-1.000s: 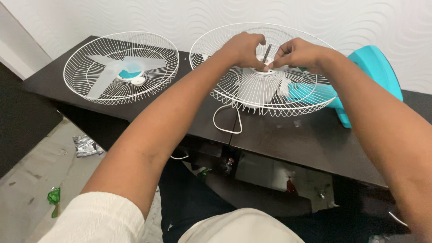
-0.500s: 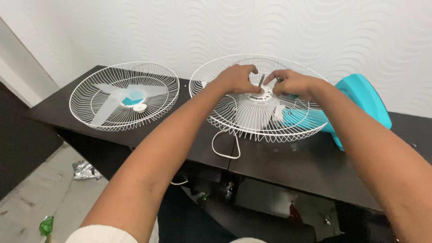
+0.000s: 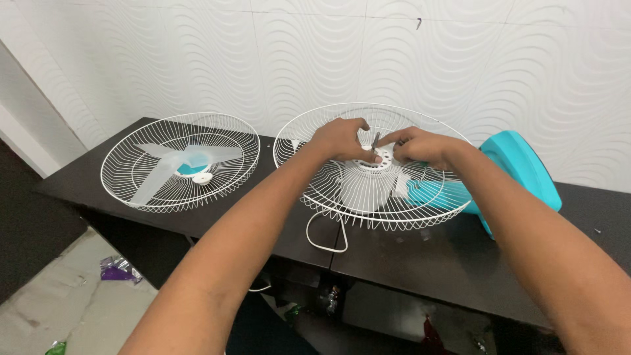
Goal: The person assembles a small tabletop fan by attaching the rear grille, inserting the fan blade, securing it with a plastic nut, and then attaching the front grille. The assembly is performed on a dark table against a white textured wall.
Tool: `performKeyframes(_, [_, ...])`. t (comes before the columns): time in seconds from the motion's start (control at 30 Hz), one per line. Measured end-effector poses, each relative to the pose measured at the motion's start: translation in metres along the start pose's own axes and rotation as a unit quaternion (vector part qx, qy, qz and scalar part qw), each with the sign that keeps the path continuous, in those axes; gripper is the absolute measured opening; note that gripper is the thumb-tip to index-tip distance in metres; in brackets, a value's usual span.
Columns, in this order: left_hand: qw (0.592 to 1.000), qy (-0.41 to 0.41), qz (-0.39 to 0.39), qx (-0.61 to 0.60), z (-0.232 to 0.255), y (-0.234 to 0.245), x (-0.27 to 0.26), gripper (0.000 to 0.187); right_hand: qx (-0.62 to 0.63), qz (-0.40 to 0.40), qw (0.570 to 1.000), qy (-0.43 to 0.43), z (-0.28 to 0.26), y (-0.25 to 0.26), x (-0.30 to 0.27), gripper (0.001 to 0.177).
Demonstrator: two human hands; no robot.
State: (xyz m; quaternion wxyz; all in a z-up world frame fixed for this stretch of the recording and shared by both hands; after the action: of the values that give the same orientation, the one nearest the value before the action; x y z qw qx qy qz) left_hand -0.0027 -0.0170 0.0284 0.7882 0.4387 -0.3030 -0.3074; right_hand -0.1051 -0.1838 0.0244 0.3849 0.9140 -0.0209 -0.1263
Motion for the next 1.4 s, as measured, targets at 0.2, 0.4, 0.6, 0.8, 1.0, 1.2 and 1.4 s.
performKeyframes(0.2, [0.999,-0.029,-0.01,-0.024,0.008,0.006,-0.008,0.077,0.053,-0.011,0.998,0.023,0.007,0.0,0.009,0.039])
performKeyframes(0.4, [0.997,-0.058,-0.002,-0.045,-0.012,-0.005,0.006,0.056,0.064,0.011,0.998,-0.007,0.019,0.002,0.017,0.04])
performKeyframes(0.6, [0.997,-0.055,0.041,-0.028,-0.012,-0.007,0.006,0.051,0.003,-0.034,0.998,0.057,0.017,-0.002,0.022,0.033])
performKeyframes(0.8, [0.995,-0.053,0.076,-0.031,-0.011,-0.005,-0.001,0.047,0.03,0.008,0.999,0.016,0.009,0.0,0.008,0.052])
performKeyframes(1.0, [0.995,-0.07,0.056,-0.032,-0.009,-0.002,-0.002,0.051,-0.084,0.023,0.996,0.031,-0.013,-0.007,-0.008,0.063])
performKeyframes(1.2, [0.997,-0.065,-0.04,0.004,0.002,0.002,0.006,0.086,-0.1,0.059,0.993,0.003,-0.006,-0.007,-0.002,0.049])
performKeyframes(1.4, [0.996,-0.061,-0.053,0.024,0.006,0.004,0.012,0.095,-0.061,0.041,0.996,0.051,0.009,-0.007,0.005,0.05])
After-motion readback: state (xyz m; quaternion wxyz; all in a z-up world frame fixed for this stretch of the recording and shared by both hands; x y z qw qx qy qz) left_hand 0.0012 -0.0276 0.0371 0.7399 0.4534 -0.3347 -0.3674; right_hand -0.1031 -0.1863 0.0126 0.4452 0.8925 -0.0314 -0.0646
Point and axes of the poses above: each hand's wrist, its own x-axis towards the middle knuckle, its own y-axis out of the back of the hand, z = x × y, the point moved 4 cm from there along x, towards the middle knuckle, and after that the axes turned 8 degrees about -x, right-handed, at the moved point
